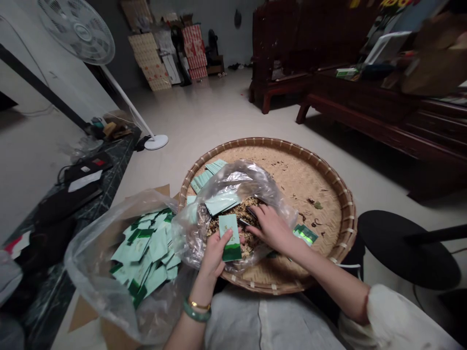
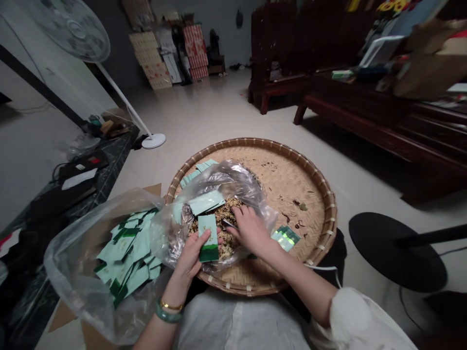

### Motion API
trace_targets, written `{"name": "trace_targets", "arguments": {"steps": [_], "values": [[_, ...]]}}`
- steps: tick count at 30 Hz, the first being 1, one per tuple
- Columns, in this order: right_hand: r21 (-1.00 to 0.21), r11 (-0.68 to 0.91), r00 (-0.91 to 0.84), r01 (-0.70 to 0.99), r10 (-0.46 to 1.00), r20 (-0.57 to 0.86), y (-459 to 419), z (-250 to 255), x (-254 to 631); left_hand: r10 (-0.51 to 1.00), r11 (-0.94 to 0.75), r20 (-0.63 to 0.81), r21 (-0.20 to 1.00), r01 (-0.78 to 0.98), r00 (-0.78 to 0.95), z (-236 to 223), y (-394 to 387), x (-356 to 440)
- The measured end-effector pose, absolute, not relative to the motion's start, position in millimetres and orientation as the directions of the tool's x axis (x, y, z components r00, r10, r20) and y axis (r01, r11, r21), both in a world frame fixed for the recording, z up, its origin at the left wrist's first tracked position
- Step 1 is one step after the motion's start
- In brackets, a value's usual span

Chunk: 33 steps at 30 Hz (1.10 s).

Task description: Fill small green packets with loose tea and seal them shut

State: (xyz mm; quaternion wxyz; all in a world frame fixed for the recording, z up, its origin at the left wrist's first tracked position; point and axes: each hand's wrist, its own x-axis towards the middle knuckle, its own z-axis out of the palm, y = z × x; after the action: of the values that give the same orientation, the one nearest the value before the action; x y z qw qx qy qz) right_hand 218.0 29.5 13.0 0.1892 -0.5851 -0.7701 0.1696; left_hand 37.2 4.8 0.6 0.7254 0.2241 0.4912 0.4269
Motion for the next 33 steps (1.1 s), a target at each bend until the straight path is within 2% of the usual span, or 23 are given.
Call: {"name": "trace_targets", "arguments": {"steps": [2,3,6,9,12,15,17,20,27,33], "values": [[-0.278,0.231,-0.244,0.932,0.970,-0.010,22.1,6.9,219.6,0.838,0.533,-0.526,0.731,-0.427,0.145,1.0,6.7,35.3],[-0.217,0.214,-0.232,0.952,0.971,-0.061,19.7,3.8,219.0,0.838,0.532,-0.525,0.726,-0.435,0.149,1.6,7.1,34.6],[-0.179,0.177,-0.201,0.968,0.971,-0.129,18.7,-3.7,215.4,0.837,0.537,-0.517,0.720,-0.440,0.177,3.2,6.5,33.7],[-0.270,0.167,-0.204,0.948,0.972,-0.114,24.7,-6.0,218.5,0.838,0.538,-0.514,0.722,-0.435,0.184,3.2,4.9,31.7],[-0.514,0.152,-0.240,0.844,0.965,-0.110,31.7,-1.6,233.5,0.849,0.521,-0.501,0.740,-0.425,0.169,1.3,4.5,26.9],[-0.815,-0.002,-0.271,0.579,0.943,-0.194,35.1,9.9,251.9,0.854,0.515,-0.492,0.750,-0.416,0.170,-0.3,5.1,21.8],[-0.903,-0.157,-0.330,0.399,0.894,-0.302,35.0,19.7,259.2,0.846,0.531,-0.496,0.751,-0.393,0.197,-0.5,5.7,20.2],[-0.927,-0.241,-0.405,0.288,0.847,-0.346,34.0,31.7,257.8,0.816,0.577,-0.512,0.746,-0.332,0.266,0.4,5.9,21.0],[-0.952,-0.089,-0.545,0.294,0.802,-0.243,39.8,45.3,237.1,0.771,0.612,-0.515,0.762,-0.212,0.376,4.7,4.4,22.7],[-0.945,-0.156,-0.616,0.288,0.725,-0.308,38.5,50.8,235.5,0.761,0.621,-0.515,0.753,-0.216,0.393,4.2,4.6,19.8]]}}
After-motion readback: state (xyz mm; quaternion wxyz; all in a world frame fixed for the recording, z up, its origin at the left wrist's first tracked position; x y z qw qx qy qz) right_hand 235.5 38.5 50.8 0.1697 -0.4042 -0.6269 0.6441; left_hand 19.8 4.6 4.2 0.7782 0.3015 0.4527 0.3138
